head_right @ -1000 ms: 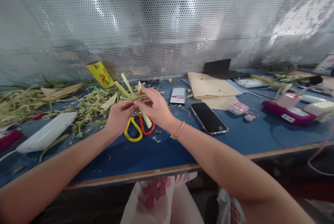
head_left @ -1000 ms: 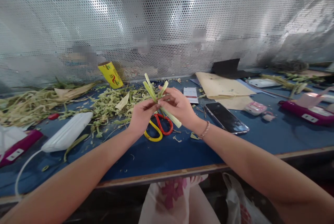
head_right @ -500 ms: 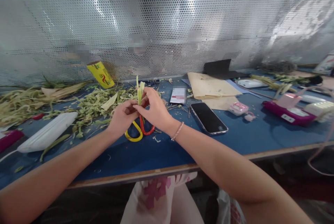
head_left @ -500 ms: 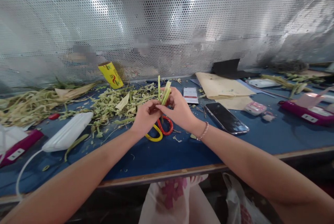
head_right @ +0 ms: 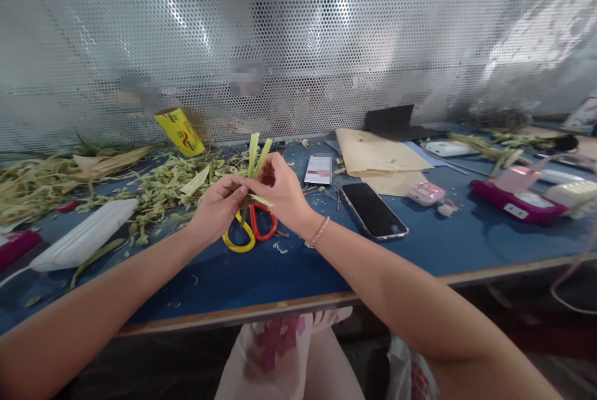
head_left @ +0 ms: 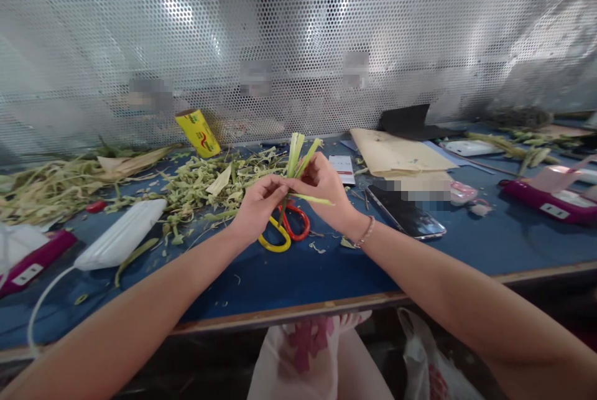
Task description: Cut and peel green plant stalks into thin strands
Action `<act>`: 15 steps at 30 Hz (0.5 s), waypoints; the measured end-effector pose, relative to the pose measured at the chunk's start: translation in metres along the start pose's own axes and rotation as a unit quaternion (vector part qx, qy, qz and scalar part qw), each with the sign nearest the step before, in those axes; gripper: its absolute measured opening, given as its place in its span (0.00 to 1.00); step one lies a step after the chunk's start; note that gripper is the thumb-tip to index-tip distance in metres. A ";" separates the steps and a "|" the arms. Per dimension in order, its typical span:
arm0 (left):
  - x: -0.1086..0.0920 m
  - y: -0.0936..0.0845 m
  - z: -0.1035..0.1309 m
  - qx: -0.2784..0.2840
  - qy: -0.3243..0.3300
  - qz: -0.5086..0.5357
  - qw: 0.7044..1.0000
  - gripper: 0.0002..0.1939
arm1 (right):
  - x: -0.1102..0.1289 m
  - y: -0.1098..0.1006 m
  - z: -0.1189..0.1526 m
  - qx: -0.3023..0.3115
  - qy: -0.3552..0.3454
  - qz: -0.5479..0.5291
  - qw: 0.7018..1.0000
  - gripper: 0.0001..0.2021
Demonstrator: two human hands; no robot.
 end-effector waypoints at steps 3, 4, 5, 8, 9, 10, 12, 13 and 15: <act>-0.001 0.000 0.000 -0.018 -0.006 0.039 0.999 0.10 | 0.004 -0.001 0.001 0.000 -0.020 0.046 0.999 0.10; -0.001 0.001 0.000 -0.021 -0.011 0.059 0.998 0.10 | 0.006 -0.001 0.001 -0.003 -0.032 0.055 0.998 0.09; -0.001 0.002 0.000 -0.020 -0.018 0.076 0.997 0.10 | 0.009 -0.001 0.002 -0.004 -0.042 0.061 0.997 0.09; -0.001 0.004 -0.001 0.000 -0.033 0.075 0.997 0.11 | 0.014 -0.001 0.002 0.006 -0.057 0.081 0.995 0.06; -0.001 0.003 -0.001 0.006 -0.030 0.056 0.998 0.11 | 0.015 0.000 0.002 0.014 -0.058 0.092 0.994 0.05; -0.001 0.002 -0.001 0.007 -0.024 0.032 0.999 0.11 | 0.016 0.001 0.003 0.023 -0.060 0.105 0.992 0.04; -0.003 -0.001 -0.001 0.007 -0.007 -0.016 1.000 0.10 | 0.019 0.003 0.004 0.040 -0.068 0.142 0.987 0.02; -0.004 -0.001 -0.001 0.008 0.001 -0.035 0.999 0.10 | 0.020 0.004 0.005 0.048 -0.074 0.160 0.983 0.01; -0.003 -0.002 -0.001 0.016 0.006 -0.060 0.998 0.10 | 0.023 0.006 0.006 0.061 -0.090 0.190 0.976 0.02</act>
Point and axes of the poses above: each hand's wrist, its own z-axis away from the middle knuckle, its own y-axis out of the palm, x = y × z, the point moved 6 cm from there along -z, towards the middle knuckle, and after that the axes turned 14 degrees about x, right-handed, at the moved point
